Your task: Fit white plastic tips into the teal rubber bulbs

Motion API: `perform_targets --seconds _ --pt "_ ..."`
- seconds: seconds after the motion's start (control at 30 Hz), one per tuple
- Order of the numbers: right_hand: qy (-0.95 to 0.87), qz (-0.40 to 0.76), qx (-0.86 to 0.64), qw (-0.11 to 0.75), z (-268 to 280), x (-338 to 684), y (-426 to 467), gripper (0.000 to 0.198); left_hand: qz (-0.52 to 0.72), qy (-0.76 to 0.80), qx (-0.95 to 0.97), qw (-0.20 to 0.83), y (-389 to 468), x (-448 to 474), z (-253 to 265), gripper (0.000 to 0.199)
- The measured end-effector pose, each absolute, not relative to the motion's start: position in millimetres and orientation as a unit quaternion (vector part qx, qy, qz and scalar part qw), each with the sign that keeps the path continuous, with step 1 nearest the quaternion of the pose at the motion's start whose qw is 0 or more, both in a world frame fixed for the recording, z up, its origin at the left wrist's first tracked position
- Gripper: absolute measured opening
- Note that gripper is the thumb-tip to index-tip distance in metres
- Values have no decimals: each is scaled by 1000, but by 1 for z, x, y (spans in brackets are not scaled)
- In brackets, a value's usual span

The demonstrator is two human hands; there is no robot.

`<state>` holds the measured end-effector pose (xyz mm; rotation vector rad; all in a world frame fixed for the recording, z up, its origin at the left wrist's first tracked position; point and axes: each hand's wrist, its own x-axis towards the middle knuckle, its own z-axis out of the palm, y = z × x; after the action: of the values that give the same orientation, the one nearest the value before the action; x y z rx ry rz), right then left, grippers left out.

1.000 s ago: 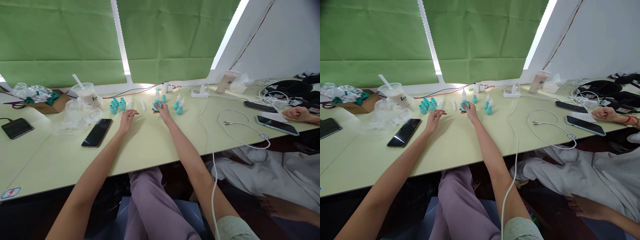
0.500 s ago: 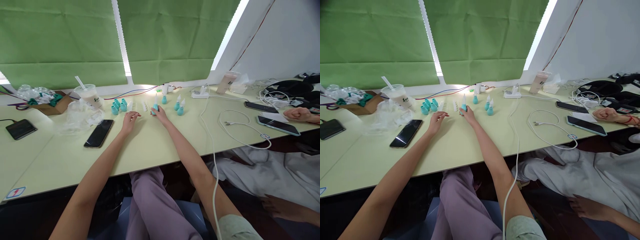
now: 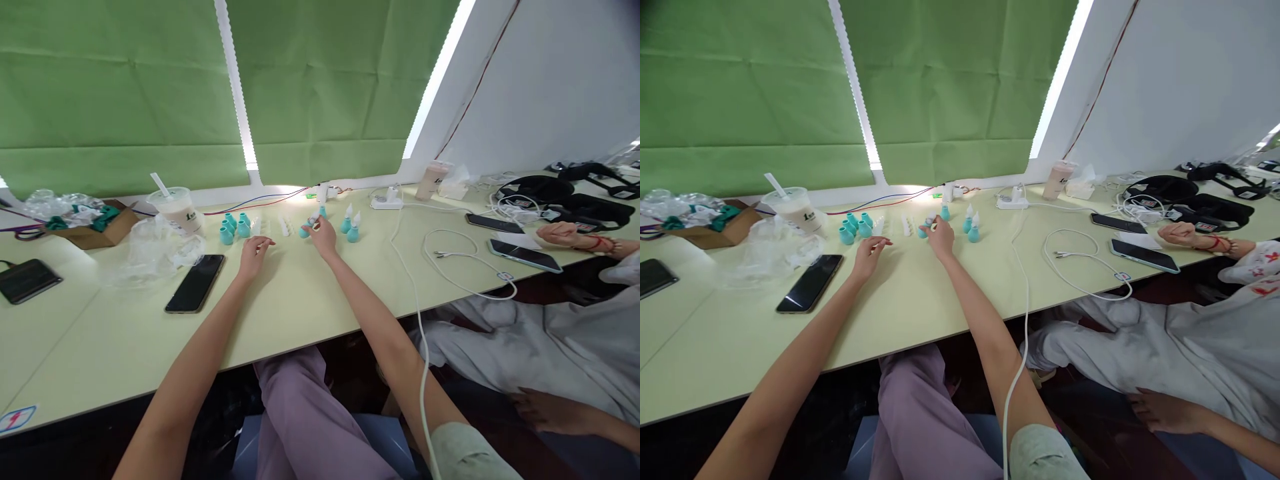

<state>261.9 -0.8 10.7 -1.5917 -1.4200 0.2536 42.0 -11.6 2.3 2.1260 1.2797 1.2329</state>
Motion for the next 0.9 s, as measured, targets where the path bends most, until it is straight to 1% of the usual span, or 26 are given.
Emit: perform_targets --seconds 0.07,0.13,0.27,0.37,0.47,0.53,0.63,0.73,0.9 --pt "-543 87 -669 500 24 270 9 27 438 456 753 181 -9 40 1 38" --pt "-536 47 -678 501 42 280 20 29 439 458 752 178 -7 38 0 37" --pt "-524 -26 -739 423 79 307 43 22 444 463 746 178 -5 36 -3 35" --pt "-512 -60 -776 365 91 326 55 22 447 467 744 170 -5 33 -4 33" --pt "-477 -91 -802 349 88 337 64 26 453 469 740 168 -7 30 -2 32" --pt "-456 -92 -816 342 81 339 69 28 458 472 734 168 -8 29 -1 31" --pt "-455 -86 -831 308 70 339 76 29 458 475 734 163 -9 30 1 31" --pt "-463 -93 -842 259 63 339 81 36 457 477 732 163 -6 30 0 30" --pt "-479 -137 -856 137 60 342 80 52 459 483 728 165 -3 30 -2 29"
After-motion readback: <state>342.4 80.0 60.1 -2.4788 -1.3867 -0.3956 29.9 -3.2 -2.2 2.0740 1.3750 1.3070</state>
